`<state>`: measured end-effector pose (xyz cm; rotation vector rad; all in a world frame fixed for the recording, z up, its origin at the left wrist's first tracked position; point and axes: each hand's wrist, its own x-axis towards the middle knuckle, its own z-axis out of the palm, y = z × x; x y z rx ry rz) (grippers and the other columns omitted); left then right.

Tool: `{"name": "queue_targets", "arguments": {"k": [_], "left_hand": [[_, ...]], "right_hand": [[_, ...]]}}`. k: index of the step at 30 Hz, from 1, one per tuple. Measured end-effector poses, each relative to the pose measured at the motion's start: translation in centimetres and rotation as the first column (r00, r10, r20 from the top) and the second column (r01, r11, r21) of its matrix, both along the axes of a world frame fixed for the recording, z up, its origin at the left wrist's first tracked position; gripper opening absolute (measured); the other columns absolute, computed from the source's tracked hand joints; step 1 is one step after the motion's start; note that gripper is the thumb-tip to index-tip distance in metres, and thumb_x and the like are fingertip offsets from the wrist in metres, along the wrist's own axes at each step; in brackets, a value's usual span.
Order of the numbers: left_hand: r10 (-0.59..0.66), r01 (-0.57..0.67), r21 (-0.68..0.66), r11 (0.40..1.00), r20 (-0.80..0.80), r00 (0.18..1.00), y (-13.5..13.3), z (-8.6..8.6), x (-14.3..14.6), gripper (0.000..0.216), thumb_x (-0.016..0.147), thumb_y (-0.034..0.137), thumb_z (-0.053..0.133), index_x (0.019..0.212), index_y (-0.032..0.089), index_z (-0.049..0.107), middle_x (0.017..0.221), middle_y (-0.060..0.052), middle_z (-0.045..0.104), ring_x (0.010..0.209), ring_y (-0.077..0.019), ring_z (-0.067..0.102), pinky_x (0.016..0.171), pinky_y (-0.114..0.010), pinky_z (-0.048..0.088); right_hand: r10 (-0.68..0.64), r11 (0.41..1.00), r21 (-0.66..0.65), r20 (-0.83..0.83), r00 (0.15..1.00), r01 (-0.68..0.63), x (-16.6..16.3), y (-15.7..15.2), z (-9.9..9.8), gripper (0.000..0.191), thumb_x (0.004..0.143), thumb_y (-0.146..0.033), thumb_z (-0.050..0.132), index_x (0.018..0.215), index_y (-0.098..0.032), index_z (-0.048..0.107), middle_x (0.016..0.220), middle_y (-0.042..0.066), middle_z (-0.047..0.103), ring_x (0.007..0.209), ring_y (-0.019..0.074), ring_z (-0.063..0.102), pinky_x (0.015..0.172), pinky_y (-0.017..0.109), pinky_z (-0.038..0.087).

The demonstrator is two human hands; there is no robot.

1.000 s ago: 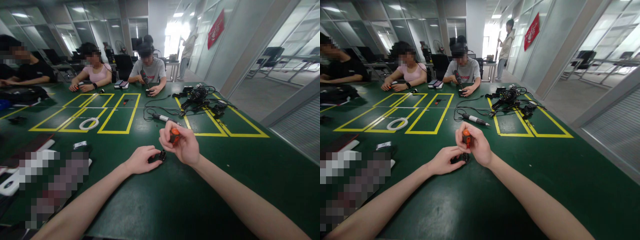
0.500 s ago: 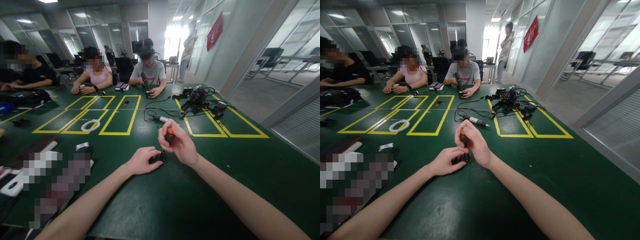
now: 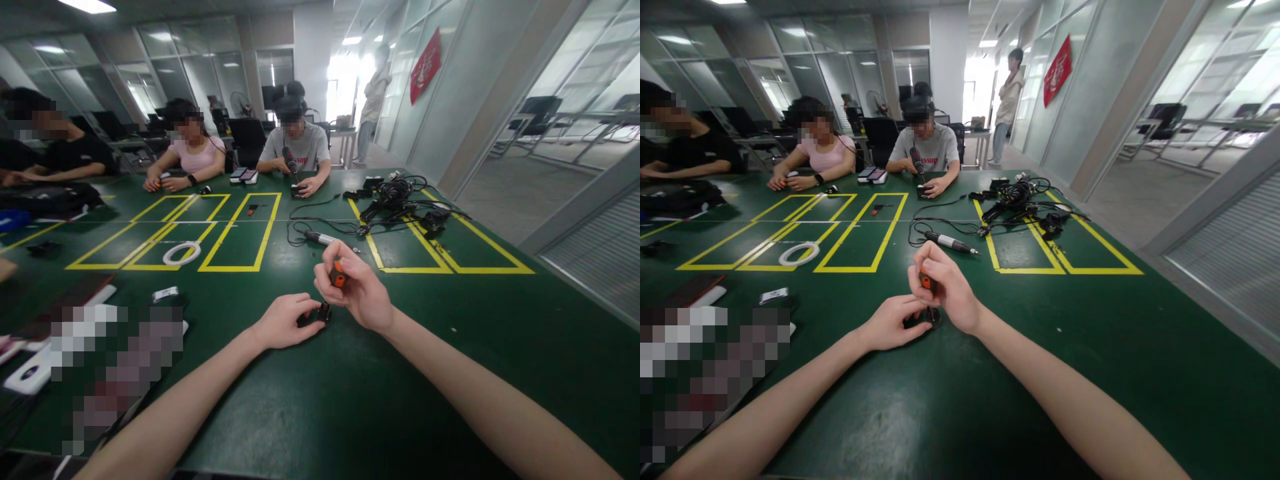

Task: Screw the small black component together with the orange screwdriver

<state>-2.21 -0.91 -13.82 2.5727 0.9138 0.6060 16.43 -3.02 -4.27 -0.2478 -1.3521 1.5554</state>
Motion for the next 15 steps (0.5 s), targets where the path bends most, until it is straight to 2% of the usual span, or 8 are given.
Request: {"name": "queue_targets", "arguments": {"k": [2, 4, 6, 10, 15], "left_hand": [[-0.001, 0.001, 0.000, 1.000, 0.004, 1.000, 0.00, 0.05, 0.01, 0.023, 0.096, 0.039, 0.063, 0.106, 0.020, 0.070, 0.084, -0.001, 0.064, 0.070, -0.0142, 0.059, 0.067, -0.025, 0.044], [-0.005, 0.005, 0.003, 1.000, 0.004, 1.000, -0.01, 0.16, 0.03, 0.021, 0.096, 0.038, 0.064, 0.103, 0.020, 0.070, 0.082, -0.001, 0.063, 0.071, -0.0143, 0.058, 0.066, -0.025, 0.042], [-0.006, 0.006, 0.009, 1.000, 0.001, 1.000, -0.04, 0.26, 0.04, 0.019, 0.095, 0.037, 0.065, 0.101, 0.020, 0.071, 0.078, 0.000, 0.061, 0.070, -0.0142, 0.057, 0.064, -0.025, 0.040], [-0.005, 0.005, 0.019, 1.000, 0.004, 1.000, -0.06, 0.32, 0.05, 0.018, 0.095, 0.037, 0.066, 0.101, 0.020, 0.071, 0.076, 0.001, 0.060, 0.067, -0.0137, 0.056, 0.062, -0.024, 0.039], [-0.003, 0.003, 0.026, 1.000, -0.002, 1.000, -0.06, 0.27, 0.04, 0.018, 0.095, 0.037, 0.066, 0.102, 0.021, 0.071, 0.076, 0.001, 0.059, 0.067, -0.0137, 0.056, 0.063, -0.025, 0.040]], "right_hand": [[-0.031, 0.998, 0.049, 0.017, 0.999, 0.030, 0.10, 0.20, 0.20, 0.029, 0.097, -0.042, 0.057, 0.079, -0.020, 0.052, 0.061, -0.005, 0.050, 0.048, 0.0090, 0.038, 0.048, 0.023, 0.030], [-0.052, 0.997, 0.065, 0.024, 0.998, 0.051, 0.24, 0.44, 0.46, 0.037, 0.098, -0.042, 0.056, 0.070, -0.018, 0.054, 0.063, -0.003, 0.050, 0.050, 0.0097, 0.041, 0.050, 0.025, 0.032], [-0.046, 0.999, 0.019, 0.018, 0.999, 0.046, 0.38, 0.63, 0.62, 0.041, 0.098, -0.044, 0.055, 0.066, -0.019, 0.053, 0.058, -0.004, 0.044, 0.048, 0.0092, 0.035, 0.048, 0.024, 0.028], [-0.009, 0.998, -0.059, -0.042, 0.999, 0.006, 0.57, 0.66, 0.55, 0.034, 0.096, -0.048, 0.053, 0.074, -0.022, 0.050, 0.051, -0.010, 0.032, 0.044, 0.0086, 0.018, 0.045, 0.022, 0.018], [-0.003, 0.999, -0.051, -0.062, 0.998, 0.000, 0.58, 0.49, 0.53, 0.024, 0.092, -0.043, 0.057, 0.082, -0.024, 0.047, 0.053, -0.010, 0.039, 0.044, 0.0092, 0.022, 0.045, 0.021, 0.019]]}}
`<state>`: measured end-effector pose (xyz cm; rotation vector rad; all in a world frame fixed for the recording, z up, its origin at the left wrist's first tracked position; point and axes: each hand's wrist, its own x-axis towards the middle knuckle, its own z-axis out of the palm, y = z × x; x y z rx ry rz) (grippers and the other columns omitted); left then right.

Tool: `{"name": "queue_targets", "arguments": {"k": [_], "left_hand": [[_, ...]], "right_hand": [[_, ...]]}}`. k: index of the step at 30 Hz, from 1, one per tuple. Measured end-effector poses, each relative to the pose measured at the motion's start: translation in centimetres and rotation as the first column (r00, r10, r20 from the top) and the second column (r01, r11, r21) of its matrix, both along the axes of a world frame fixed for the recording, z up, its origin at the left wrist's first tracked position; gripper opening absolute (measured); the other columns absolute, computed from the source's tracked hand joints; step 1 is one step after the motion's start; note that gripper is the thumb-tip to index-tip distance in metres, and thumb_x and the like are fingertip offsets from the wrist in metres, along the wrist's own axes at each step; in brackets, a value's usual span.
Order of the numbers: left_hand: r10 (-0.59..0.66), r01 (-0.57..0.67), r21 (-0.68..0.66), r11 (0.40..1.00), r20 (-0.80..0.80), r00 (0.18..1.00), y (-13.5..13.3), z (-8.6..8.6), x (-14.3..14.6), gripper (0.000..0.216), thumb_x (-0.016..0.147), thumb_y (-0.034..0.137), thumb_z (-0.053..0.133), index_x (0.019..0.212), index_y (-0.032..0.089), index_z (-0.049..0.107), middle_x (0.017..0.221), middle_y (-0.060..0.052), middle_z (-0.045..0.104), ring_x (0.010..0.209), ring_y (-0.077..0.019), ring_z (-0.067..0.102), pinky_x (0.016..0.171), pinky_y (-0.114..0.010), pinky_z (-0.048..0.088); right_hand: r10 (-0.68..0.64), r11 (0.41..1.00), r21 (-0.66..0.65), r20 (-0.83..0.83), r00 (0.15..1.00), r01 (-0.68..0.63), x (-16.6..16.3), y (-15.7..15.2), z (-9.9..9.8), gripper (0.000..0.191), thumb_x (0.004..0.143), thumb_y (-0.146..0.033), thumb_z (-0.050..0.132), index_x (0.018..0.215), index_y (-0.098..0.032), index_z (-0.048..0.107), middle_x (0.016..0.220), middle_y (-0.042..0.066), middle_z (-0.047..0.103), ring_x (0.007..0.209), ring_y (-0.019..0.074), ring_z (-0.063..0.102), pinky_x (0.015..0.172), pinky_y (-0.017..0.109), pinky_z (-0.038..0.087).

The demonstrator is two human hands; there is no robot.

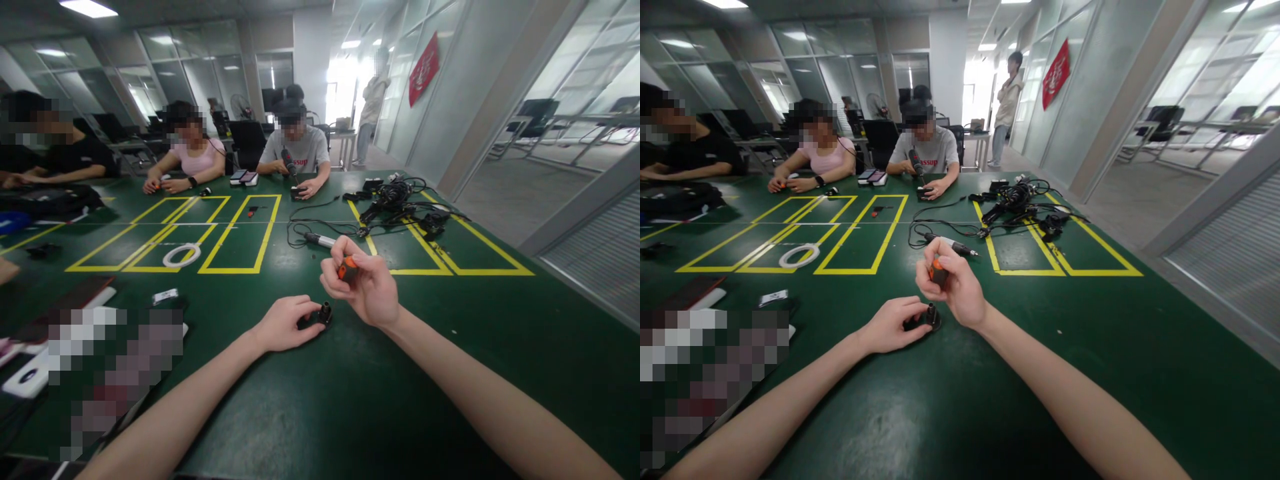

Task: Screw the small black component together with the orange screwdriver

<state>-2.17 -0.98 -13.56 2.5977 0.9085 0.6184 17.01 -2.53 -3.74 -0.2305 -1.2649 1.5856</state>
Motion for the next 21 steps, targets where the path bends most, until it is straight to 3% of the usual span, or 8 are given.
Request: {"name": "queue_targets", "arguments": {"k": [4, 8, 15, 21], "left_hand": [[0.002, -0.002, -0.011, 1.000, 0.004, 1.000, 0.00, -0.02, 0.00, 0.020, 0.095, 0.038, 0.064, 0.104, 0.021, 0.071, 0.077, 0.001, 0.060, 0.067, -0.0133, 0.056, 0.062, -0.024, 0.040], [0.002, -0.002, -0.010, 1.000, 0.008, 1.000, 0.00, -0.05, -0.01, 0.020, 0.095, 0.038, 0.064, 0.103, 0.021, 0.071, 0.076, 0.001, 0.060, 0.066, -0.0132, 0.055, 0.061, -0.024, 0.039], [-0.001, 0.002, -0.023, 1.000, 0.005, 1.000, -0.01, -0.09, 0.03, 0.021, 0.096, 0.039, 0.063, 0.103, 0.021, 0.070, 0.079, 0.000, 0.062, 0.068, -0.0137, 0.056, 0.063, -0.024, 0.041], [0.008, -0.008, -0.019, 1.000, 0.013, 1.000, 0.06, -0.39, 0.01, 0.022, 0.095, 0.037, 0.064, 0.106, 0.020, 0.071, 0.082, 0.000, 0.064, 0.068, -0.0135, 0.058, 0.065, -0.025, 0.043]], "right_hand": [[-0.018, 1.000, 0.019, 0.044, 0.999, 0.018, -0.08, 0.18, 0.12, 0.033, 0.093, -0.046, 0.058, 0.073, -0.021, 0.052, 0.058, -0.005, 0.046, 0.045, 0.0092, 0.030, 0.044, 0.023, 0.022], [-0.017, 1.000, 0.009, 0.030, 0.999, 0.017, -0.20, 0.17, -0.09, 0.041, 0.096, -0.045, 0.055, 0.063, -0.020, 0.050, 0.052, -0.007, 0.035, 0.044, 0.0085, 0.022, 0.043, 0.022, 0.019], [0.009, 1.000, 0.017, 0.010, 1.000, -0.009, -0.27, -0.43, -0.21, 0.023, 0.090, -0.043, 0.056, 0.083, -0.024, 0.046, 0.050, -0.011, 0.037, 0.044, 0.0089, 0.018, 0.044, 0.021, 0.018], [0.049, 0.997, 0.049, 0.093, 0.994, -0.054, -0.12, -0.28, 0.11, 0.023, 0.092, -0.042, 0.059, 0.083, -0.021, 0.052, 0.057, -0.006, 0.053, 0.044, 0.0097, 0.036, 0.046, 0.022, 0.029]]}}
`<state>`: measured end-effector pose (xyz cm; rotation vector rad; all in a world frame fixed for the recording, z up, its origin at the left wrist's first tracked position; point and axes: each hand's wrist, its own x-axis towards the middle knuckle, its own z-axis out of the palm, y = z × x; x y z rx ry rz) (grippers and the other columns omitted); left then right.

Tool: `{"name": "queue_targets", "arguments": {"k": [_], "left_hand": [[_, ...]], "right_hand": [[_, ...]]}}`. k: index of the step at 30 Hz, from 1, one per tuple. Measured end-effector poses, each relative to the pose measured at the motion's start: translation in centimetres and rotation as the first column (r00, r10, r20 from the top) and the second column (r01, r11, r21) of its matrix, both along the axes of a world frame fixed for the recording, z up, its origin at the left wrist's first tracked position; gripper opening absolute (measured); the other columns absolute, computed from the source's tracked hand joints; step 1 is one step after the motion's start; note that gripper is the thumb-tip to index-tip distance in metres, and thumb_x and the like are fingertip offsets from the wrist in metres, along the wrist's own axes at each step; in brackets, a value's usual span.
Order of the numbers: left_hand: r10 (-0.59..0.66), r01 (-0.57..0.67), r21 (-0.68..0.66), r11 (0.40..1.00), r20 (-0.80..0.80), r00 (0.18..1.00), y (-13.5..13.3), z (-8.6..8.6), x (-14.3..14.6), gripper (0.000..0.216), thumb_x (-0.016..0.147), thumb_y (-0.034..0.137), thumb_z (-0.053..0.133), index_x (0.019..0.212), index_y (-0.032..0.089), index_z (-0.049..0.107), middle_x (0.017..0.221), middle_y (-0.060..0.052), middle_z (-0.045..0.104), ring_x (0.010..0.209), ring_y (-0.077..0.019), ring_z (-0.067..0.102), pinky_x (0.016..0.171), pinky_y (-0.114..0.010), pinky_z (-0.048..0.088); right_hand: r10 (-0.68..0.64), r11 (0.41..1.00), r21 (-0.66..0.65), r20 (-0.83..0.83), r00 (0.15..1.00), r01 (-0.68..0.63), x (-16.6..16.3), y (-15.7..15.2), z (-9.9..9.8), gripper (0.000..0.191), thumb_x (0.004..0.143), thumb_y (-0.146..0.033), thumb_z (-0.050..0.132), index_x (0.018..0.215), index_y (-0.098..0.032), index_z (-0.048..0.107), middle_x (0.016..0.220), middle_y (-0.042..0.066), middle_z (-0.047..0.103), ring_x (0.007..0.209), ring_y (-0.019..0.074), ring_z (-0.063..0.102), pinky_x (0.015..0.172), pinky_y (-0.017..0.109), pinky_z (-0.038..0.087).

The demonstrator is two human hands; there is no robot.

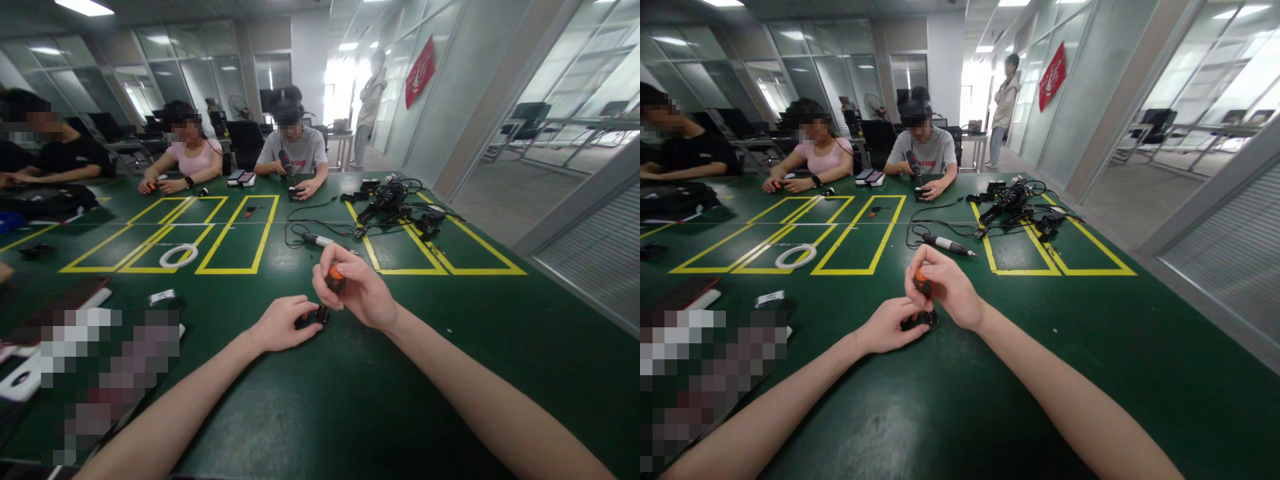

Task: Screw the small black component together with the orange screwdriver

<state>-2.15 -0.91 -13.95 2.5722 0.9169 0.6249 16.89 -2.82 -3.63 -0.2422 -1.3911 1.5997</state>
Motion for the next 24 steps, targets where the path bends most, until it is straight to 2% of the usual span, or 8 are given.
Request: {"name": "queue_targets", "arguments": {"k": [2, 5, 9, 13, 17, 21, 24], "left_hand": [[0.006, -0.006, 0.019, 1.000, -0.004, 1.000, 0.02, -0.07, 0.02, 0.021, 0.095, 0.038, 0.065, 0.104, 0.020, 0.071, 0.077, 0.001, 0.061, 0.066, -0.0134, 0.056, 0.063, -0.025, 0.042], [0.006, -0.006, 0.027, 1.000, -0.018, 1.000, 0.02, 0.00, 0.02, 0.021, 0.095, 0.039, 0.064, 0.102, 0.020, 0.071, 0.074, 0.001, 0.059, 0.065, -0.0135, 0.054, 0.063, -0.025, 0.040], [-0.010, 0.010, -0.002, 1.000, -0.023, 1.000, 0.00, 0.20, -0.04, 0.027, 0.096, 0.040, 0.061, 0.112, 0.020, 0.071, 0.081, 0.000, 0.062, 0.070, -0.0144, 0.057, 0.065, -0.025, 0.041], [-0.009, 0.009, -0.008, 1.000, -0.006, 1.000, -0.01, 0.21, -0.02, 0.023, 0.095, 0.037, 0.063, 0.107, 0.019, 0.071, 0.082, 0.000, 0.062, 0.068, -0.0138, 0.055, 0.064, -0.025, 0.040], [-0.007, 0.007, -0.002, 1.000, 0.013, 1.000, -0.04, 0.09, 0.02, 0.020, 0.095, 0.037, 0.064, 0.093, 0.018, 0.069, 0.080, 0.000, 0.061, 0.067, -0.0132, 0.054, 0.064, -0.025, 0.040], [-0.008, 0.008, -0.001, 1.000, -0.005, 1.000, -0.04, 0.06, 0.01, 0.023, 0.095, 0.038, 0.063, 0.106, 0.019, 0.071, 0.081, 0.000, 0.062, 0.068, -0.0137, 0.056, 0.065, -0.025, 0.041], [-0.002, 0.001, -0.011, 1.000, -0.033, 0.999, -0.07, 0.16, 0.00, 0.028, 0.095, 0.039, 0.062, 0.115, 0.021, 0.072, 0.083, 0.000, 0.064, 0.070, -0.0140, 0.057, 0.066, -0.025, 0.042]], "right_hand": [[-0.001, 1.000, 0.023, 0.024, 1.000, 0.001, -0.12, -0.05, 0.07, 0.032, 0.095, -0.044, 0.056, 0.074, -0.019, 0.055, 0.058, -0.003, 0.053, 0.047, 0.0103, 0.039, 0.047, 0.024, 0.030], [-0.005, 1.000, 0.003, 0.016, 1.000, 0.005, -0.37, -0.21, -0.03, 0.044, 0.098, -0.046, 0.052, 0.063, -0.019, 0.053, 0.054, -0.004, 0.043, 0.047, 0.0098, 0.032, 0.048, 0.025, 0.026], [0.042, 0.999, -0.031, -0.065, 0.997, -0.044, -0.41, -0.31, -0.45, 0.037, 0.096, -0.046, 0.050, 0.069, -0.020, 0.052, 0.049, -0.009, 0.033, 0.045, 0.0091, 0.021, 0.046, 0.024, 0.019], [0.017, 0.999, -0.027, -0.089, 0.996, -0.020, -0.29, -0.15, -0.49, 0.024, 0.092, -0.043, 0.055, 0.082, -0.022, 0.049, 0.051, -0.010, 0.037, 0.044, 0.0090, 0.021, 0.046, 0.022, 0.021], [-0.031, 0.999, -0.028, -0.055, 0.998, 0.029, -0.30, 0.15, -0.16, 0.024, 0.094, -0.040, 0.057, 0.080, -0.020, 0.054, 0.058, -0.006, 0.049, 0.046, 0.0087, 0.030, 0.046, 0.022, 0.024], [0.000, 0.999, -0.039, -0.040, 0.999, -0.002, -0.25, 0.19, -0.30, 0.039, 0.097, -0.041, 0.052, 0.066, -0.018, 0.054, 0.054, -0.005, 0.042, 0.046, 0.0084, 0.028, 0.045, 0.023, 0.022], [0.028, 0.999, -0.031, -0.087, 0.996, -0.030, -0.27, -0.03, -0.67, 0.036, 0.096, -0.043, 0.050, 0.068, -0.019, 0.053, 0.050, -0.008, 0.035, 0.044, 0.0083, 0.021, 0.045, 0.023, 0.020]]}}
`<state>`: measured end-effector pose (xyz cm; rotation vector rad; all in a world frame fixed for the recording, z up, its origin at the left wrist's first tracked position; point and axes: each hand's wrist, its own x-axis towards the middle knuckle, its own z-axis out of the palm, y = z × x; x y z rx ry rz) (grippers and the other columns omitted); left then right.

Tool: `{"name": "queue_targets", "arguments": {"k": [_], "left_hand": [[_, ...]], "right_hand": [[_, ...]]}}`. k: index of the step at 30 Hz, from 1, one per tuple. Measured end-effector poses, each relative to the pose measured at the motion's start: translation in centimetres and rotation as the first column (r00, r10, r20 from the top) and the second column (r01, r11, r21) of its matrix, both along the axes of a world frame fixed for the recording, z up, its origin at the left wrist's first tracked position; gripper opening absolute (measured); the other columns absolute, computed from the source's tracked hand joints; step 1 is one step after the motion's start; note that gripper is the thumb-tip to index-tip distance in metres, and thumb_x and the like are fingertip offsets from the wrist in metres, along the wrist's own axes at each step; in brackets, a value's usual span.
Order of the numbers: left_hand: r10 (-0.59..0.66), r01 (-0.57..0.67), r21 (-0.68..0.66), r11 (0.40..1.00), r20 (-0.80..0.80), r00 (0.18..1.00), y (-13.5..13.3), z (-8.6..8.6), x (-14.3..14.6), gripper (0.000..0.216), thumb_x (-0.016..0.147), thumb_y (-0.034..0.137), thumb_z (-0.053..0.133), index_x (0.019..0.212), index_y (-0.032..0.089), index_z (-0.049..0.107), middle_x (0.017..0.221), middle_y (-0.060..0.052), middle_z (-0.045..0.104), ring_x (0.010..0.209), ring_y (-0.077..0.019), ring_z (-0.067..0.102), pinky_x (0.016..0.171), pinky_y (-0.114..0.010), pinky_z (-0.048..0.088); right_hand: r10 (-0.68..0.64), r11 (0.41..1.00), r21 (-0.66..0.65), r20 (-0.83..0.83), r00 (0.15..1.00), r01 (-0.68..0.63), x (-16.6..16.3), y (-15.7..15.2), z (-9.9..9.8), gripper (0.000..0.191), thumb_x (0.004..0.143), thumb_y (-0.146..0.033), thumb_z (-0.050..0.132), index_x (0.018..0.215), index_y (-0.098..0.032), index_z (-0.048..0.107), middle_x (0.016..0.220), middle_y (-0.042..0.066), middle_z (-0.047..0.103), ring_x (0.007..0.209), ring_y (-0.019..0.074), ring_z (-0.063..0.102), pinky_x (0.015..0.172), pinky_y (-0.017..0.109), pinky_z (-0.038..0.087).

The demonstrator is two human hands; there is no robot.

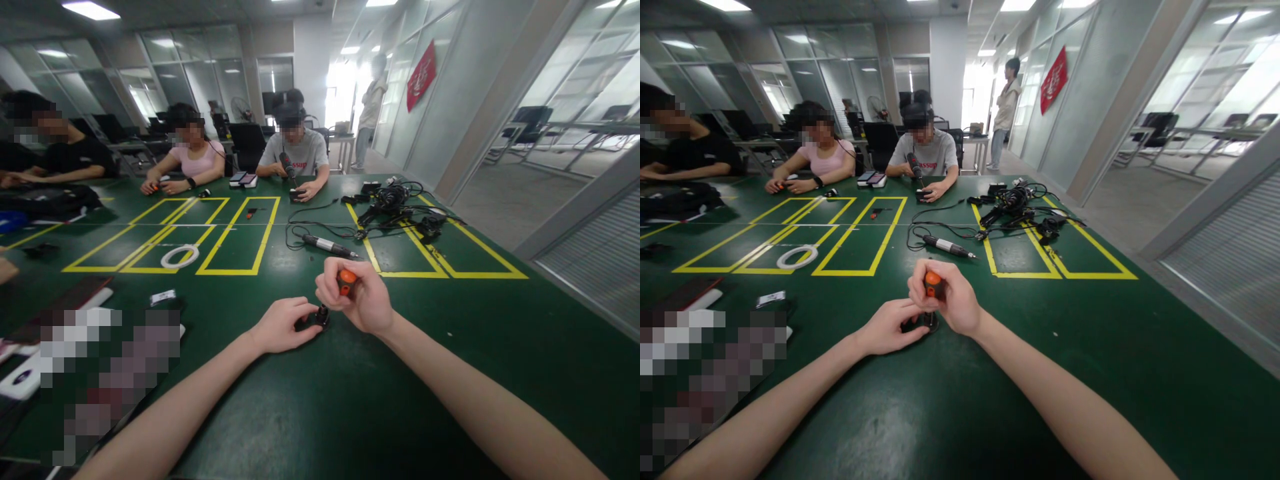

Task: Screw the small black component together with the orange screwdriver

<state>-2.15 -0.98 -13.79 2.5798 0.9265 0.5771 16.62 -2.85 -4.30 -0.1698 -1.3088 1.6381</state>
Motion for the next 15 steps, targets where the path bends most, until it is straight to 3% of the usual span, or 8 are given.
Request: {"name": "queue_targets", "arguments": {"k": [6, 10, 15], "left_hand": [[0.004, -0.003, -0.022, 1.000, 0.008, 1.000, 0.03, 0.13, 0.02, 0.023, 0.095, 0.038, 0.063, 0.104, 0.019, 0.072, 0.088, -0.002, 0.067, 0.074, -0.0152, 0.061, 0.068, -0.026, 0.045], [-0.004, 0.005, -0.036, 0.999, 0.020, 1.000, 0.11, 0.08, -0.01, 0.021, 0.096, 0.038, 0.063, 0.102, 0.019, 0.071, 0.091, -0.003, 0.068, 0.081, -0.0167, 0.065, 0.076, -0.027, 0.049], [0.001, -0.001, -0.021, 1.000, 0.017, 1.000, 0.07, 0.06, -0.05, 0.022, 0.095, 0.038, 0.063, 0.102, 0.019, 0.072, 0.084, -0.001, 0.066, 0.072, -0.0142, 0.060, 0.066, -0.025, 0.044]], "right_hand": [[-0.017, 1.000, 0.012, -0.038, 0.999, 0.018, -0.08, -0.04, -0.02, 0.019, 0.092, -0.038, 0.056, 0.084, -0.022, 0.050, 0.052, -0.010, 0.042, 0.044, 0.0087, 0.022, 0.045, 0.022, 0.019], [-0.044, 0.999, 0.011, 0.002, 0.999, 0.044, 0.05, 0.30, 0.22, 0.029, 0.097, -0.039, 0.054, 0.075, -0.020, 0.055, 0.054, -0.006, 0.045, 0.044, 0.0084, 0.027, 0.044, 0.022, 0.021], [-0.007, 1.000, -0.014, 0.003, 1.000, 0.007, 0.17, 0.35, 0.07, 0.040, 0.098, -0.044, 0.051, 0.067, -0.019, 0.052, 0.050, -0.008, 0.035, 0.044, 0.0080, 0.021, 0.044, 0.022, 0.018]]}}
